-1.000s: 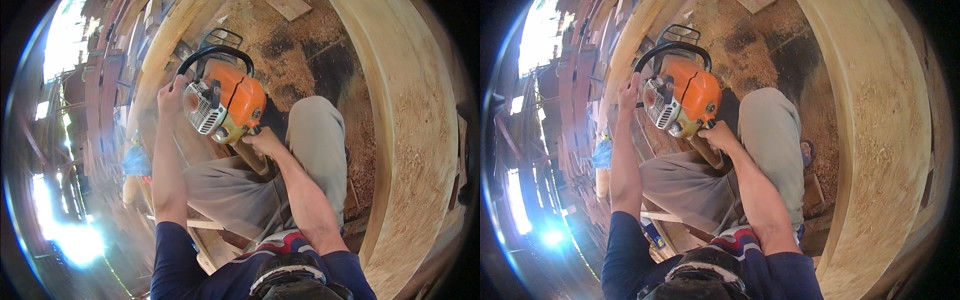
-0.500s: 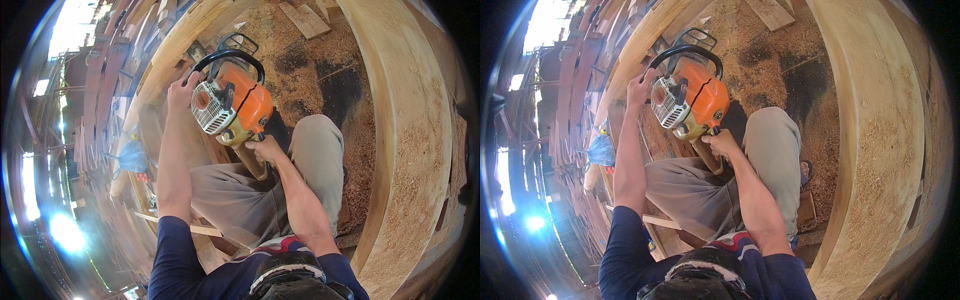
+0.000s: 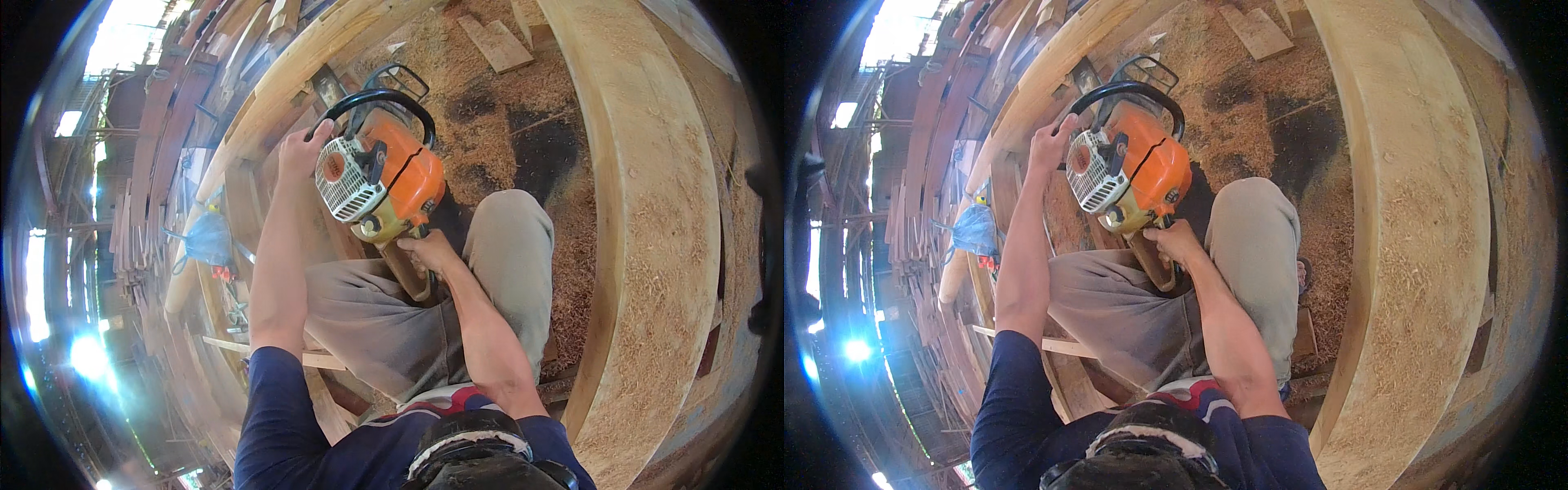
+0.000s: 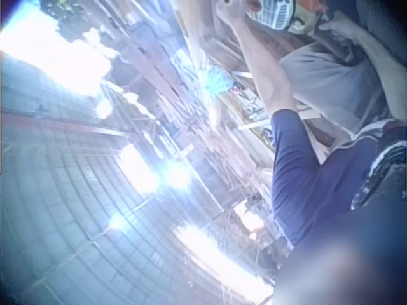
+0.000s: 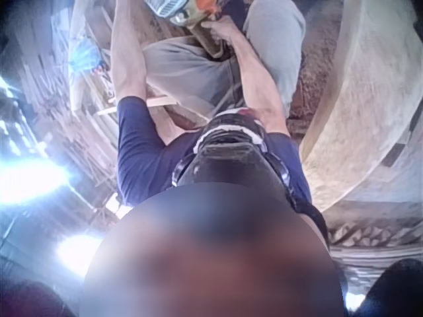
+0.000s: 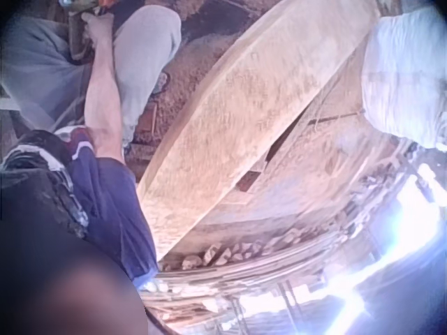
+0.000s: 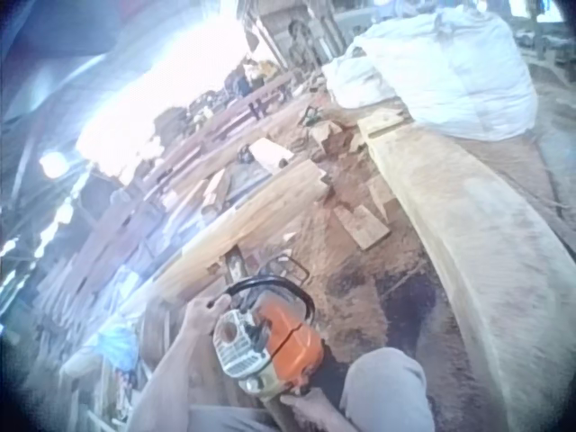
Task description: The person uses a chainsaw to cut a wooden plank, then switches to a hand saw to cut another piece of wood. The person handles multiple wooden planks and uses both power and manual tools to shape the wood.
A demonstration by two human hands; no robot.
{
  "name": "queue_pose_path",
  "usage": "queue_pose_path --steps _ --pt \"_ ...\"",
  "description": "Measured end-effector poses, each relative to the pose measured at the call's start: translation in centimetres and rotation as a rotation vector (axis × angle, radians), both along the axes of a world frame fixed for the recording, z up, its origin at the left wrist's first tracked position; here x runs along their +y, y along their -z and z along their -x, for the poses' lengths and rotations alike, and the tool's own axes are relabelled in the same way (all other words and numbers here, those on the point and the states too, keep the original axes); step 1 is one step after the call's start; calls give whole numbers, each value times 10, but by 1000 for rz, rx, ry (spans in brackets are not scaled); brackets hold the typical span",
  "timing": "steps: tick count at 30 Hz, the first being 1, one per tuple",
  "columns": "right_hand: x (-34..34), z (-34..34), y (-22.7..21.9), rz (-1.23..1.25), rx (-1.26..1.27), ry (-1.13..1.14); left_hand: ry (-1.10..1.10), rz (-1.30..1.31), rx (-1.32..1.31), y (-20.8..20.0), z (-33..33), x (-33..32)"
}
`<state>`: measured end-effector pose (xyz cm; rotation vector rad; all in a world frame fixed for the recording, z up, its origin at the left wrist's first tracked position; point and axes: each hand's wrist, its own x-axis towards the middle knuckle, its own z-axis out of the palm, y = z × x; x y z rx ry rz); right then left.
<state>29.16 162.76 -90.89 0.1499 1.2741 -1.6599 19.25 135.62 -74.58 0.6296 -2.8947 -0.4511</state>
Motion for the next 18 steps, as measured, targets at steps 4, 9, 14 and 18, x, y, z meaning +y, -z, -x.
queue_pose_path --steps 4,9,14,18 --pt "6 -1 -7 61 -32 37 -27 18 -39 -7 -1 3" --pt "15 -5 -15 41 15 34 -11 -25 -17 -12 -4 6" --pt "22 -11 -22 61 3 44 -34 -34 -64 -14 -10 9" --pt "25 -11 -25 61 40 58 -14 -47 -28 -16 -11 9"
